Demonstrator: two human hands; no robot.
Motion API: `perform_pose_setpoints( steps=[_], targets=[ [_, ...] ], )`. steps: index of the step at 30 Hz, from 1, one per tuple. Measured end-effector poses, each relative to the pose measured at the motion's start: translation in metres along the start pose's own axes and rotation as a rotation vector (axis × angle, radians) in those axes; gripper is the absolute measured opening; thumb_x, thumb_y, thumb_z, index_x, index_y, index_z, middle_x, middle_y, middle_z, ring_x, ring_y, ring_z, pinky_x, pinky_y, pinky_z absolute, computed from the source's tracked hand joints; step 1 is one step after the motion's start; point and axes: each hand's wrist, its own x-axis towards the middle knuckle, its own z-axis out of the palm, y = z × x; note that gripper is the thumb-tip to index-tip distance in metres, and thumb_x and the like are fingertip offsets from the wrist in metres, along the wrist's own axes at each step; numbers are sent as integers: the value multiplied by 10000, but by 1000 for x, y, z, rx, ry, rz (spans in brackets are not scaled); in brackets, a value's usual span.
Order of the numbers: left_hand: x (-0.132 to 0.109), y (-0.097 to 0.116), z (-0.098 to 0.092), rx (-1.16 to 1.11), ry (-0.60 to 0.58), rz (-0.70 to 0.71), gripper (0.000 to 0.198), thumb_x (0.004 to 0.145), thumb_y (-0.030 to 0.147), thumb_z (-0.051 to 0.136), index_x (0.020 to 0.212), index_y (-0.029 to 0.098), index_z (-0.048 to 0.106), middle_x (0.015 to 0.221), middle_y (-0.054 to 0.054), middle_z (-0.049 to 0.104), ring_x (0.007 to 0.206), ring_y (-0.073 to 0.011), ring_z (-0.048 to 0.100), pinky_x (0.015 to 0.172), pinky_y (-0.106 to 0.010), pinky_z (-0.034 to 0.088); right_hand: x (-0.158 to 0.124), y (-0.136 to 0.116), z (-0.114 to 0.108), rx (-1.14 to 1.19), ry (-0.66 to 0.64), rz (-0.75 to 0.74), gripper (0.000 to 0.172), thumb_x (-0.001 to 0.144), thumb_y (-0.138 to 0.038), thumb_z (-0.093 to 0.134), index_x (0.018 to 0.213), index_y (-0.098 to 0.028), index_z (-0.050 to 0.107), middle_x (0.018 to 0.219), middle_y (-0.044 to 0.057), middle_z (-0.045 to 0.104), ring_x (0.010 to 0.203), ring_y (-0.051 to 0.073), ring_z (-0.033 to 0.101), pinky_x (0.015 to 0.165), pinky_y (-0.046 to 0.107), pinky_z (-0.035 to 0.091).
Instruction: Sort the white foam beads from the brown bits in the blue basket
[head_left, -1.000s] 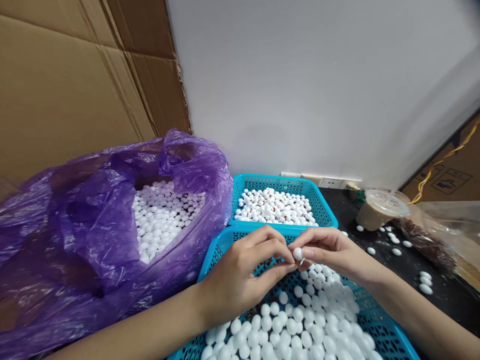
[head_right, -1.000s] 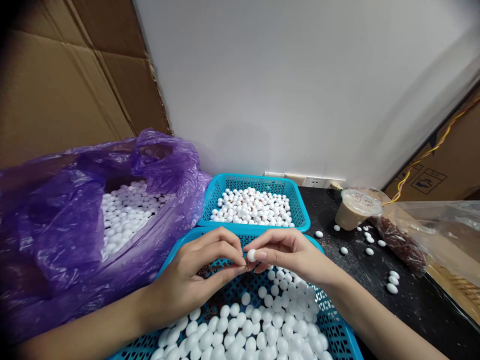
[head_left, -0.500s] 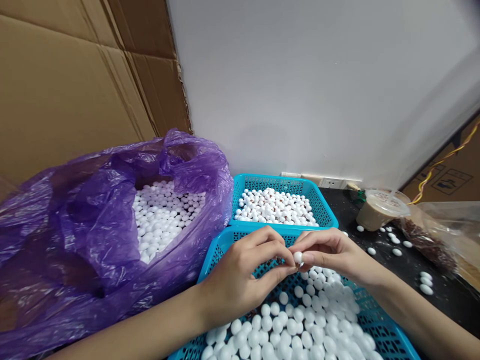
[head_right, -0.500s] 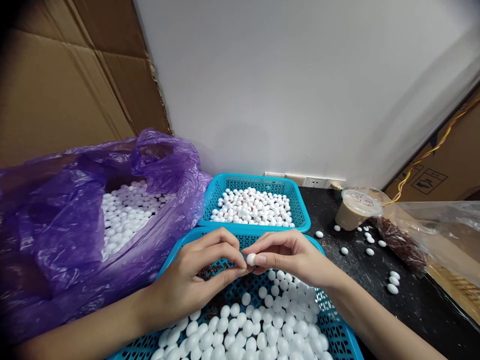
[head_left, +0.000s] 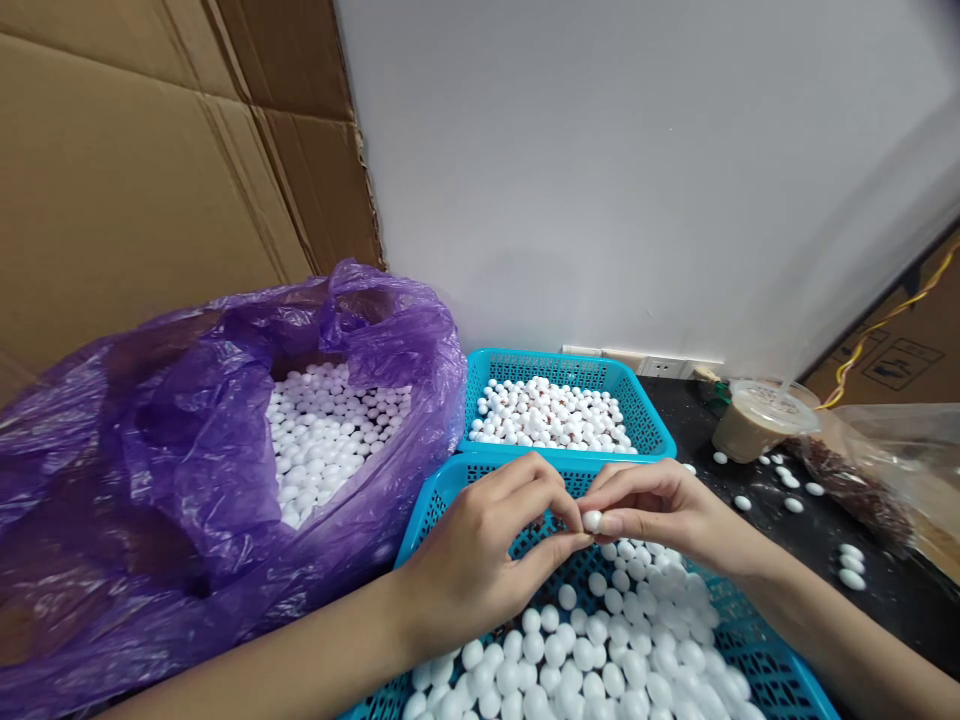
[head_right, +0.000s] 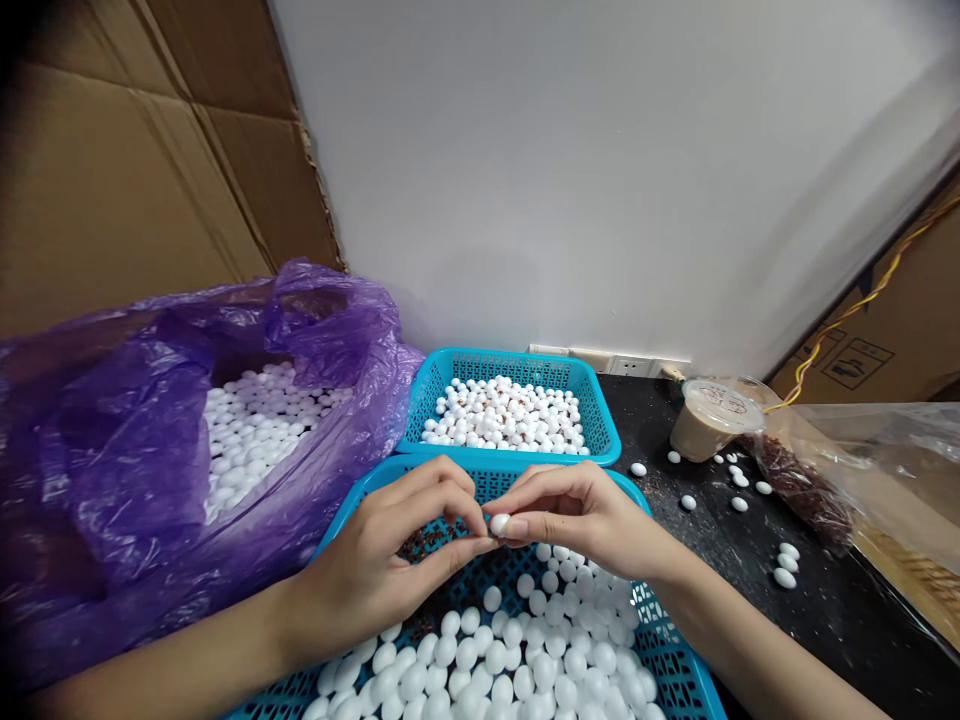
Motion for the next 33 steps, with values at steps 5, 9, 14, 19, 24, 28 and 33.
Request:
perform_pose_setpoints(
  steps=[5, 9, 14, 19, 24, 28, 33],
  targets=[
    [1, 0, -1, 50, -40, 43, 185, 857, 172, 535, 1039, 192, 506, 960, -28, 525, 883, -125, 526, 781, -251, 447, 0, 1, -1, 213, -10, 62, 275, 744, -101, 685, 990, -218, 649, 838, 2, 696, 763, 91, 649, 697, 190, 505],
    [1, 1, -1, 140, -129, 86, 218, 888, 194, 483, 1101, 223, 520, 997, -36, 513, 887, -130, 532, 792, -260, 449, -1, 2, -1, 316, -31, 87, 330, 713, -43, 702, 974, -201, 577, 786, -20, 704, 734, 76, 663, 681, 164, 509],
    [-1, 1, 0, 207, -144, 157, 213, 892, 182, 467, 1097, 196, 521, 941, -33, 549, 858, -144, 523, 771, -279, 438, 0, 1, 0, 344, -51, 103, 317, 696, -15, 706, 929, -168, 557, 763, -17, 710, 712, 70, 666, 670, 152, 516],
    [-4, 2, 0, 247, -141, 194, 198, 896, 170, 448, 1079, 177, 523, 913, -37, 570, 828, -154, 514, 730, -298, 431, -1, 0, 3, 340, -55, 105, 290, 687, 3, 705, 885, -154, 563, 744, -21, 707, 691, 58, 660, 642, 128, 513],
    [-3, 3, -1, 259, -124, 215, 189, 890, 154, 448, 1053, 173, 542, 890, -33, 580, 804, -148, 524, 709, -291, 433, -2, 0, 4, 328, -55, 107, 265, 687, 7, 702, 860, -143, 569, 746, -16, 705, 680, 51, 652, 635, 120, 509],
    [-1, 3, -2, 247, -72, 221, 188, 886, 187, 484, 1057, 184, 564, 860, -22, 594, 794, -132, 543, 706, -262, 446, -3, 1, 3, 333, -61, 65, 277, 700, 5, 693, 882, -155, 559, 772, -14, 703, 707, 58, 651, 655, 135, 508],
    [0, 2, -3, 212, -41, 196, 276, 859, 189, 543, 1134, 205, 529, 892, -17, 590, 807, -120, 553, 727, -250, 457, -1, 4, 0, 316, -77, -10, 304, 709, -8, 687, 924, -170, 545, 805, -7, 688, 736, 70, 639, 647, 151, 501]
  ],
)
